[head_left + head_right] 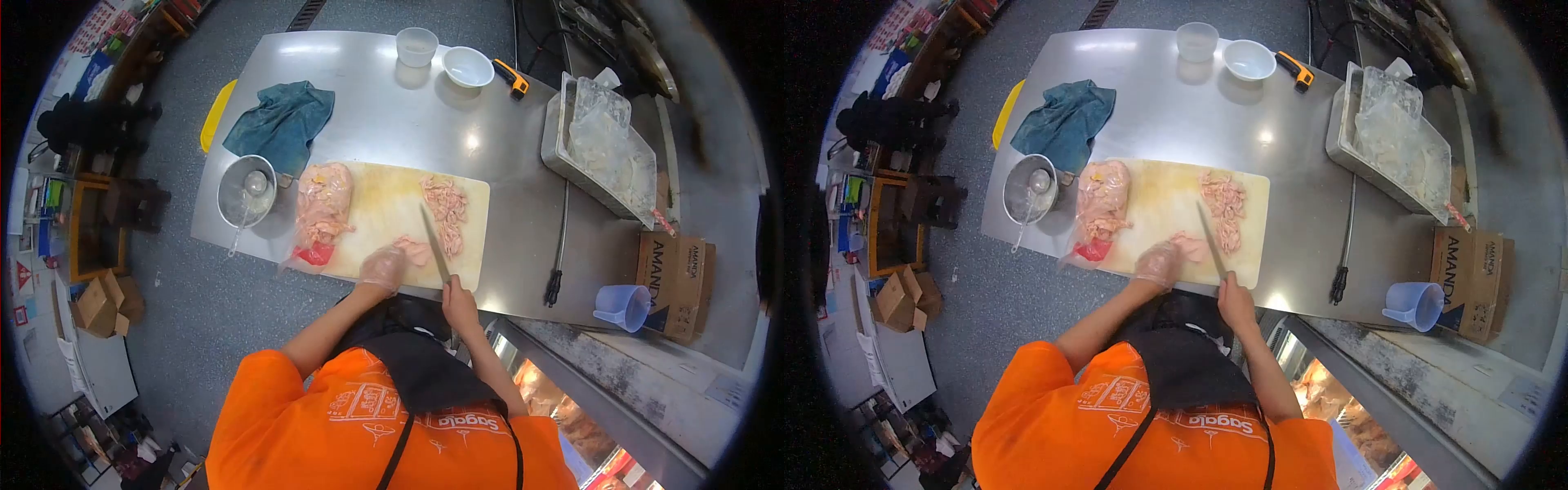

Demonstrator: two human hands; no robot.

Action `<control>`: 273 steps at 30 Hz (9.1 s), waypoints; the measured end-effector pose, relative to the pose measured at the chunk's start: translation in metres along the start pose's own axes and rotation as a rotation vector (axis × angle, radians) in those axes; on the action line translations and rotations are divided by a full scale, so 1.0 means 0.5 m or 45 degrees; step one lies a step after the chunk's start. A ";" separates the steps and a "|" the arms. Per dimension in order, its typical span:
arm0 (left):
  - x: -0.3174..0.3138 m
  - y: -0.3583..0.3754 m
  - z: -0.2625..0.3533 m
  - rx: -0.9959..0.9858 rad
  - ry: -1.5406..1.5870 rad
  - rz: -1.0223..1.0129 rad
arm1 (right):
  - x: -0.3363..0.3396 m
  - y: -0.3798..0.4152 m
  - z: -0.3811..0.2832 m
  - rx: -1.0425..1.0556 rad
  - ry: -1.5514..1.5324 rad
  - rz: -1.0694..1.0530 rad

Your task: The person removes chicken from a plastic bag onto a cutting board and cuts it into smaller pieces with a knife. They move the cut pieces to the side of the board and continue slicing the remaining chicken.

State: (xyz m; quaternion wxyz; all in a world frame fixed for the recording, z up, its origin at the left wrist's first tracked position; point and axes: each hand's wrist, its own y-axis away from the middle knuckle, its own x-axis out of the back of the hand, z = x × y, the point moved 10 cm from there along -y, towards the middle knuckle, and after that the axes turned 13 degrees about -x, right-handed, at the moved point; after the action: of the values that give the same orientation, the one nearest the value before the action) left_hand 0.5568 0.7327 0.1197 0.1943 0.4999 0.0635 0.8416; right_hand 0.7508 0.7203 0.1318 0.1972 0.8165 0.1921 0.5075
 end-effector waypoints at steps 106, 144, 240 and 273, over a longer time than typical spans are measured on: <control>0.091 0.019 -0.071 -0.006 -0.133 0.089 | -0.122 -0.081 -0.271 0.146 0.099 -0.080; 0.034 -0.007 0.007 -0.269 -0.107 0.540 | -0.039 -0.023 -0.112 0.057 0.167 -0.223; 0.072 0.003 -0.036 0.300 0.899 0.420 | 0.036 -0.057 -0.098 0.230 -0.191 0.053; -0.019 0.006 0.030 -0.570 -0.250 0.010 | 0.073 -0.019 0.035 -0.093 -0.111 0.133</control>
State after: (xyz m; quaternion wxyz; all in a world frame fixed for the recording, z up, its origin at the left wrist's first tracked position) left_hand 0.5733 0.7250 0.1201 0.3021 0.5240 -0.1457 0.7829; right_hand 0.7806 0.7450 0.1474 0.2084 0.8390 0.1218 0.4877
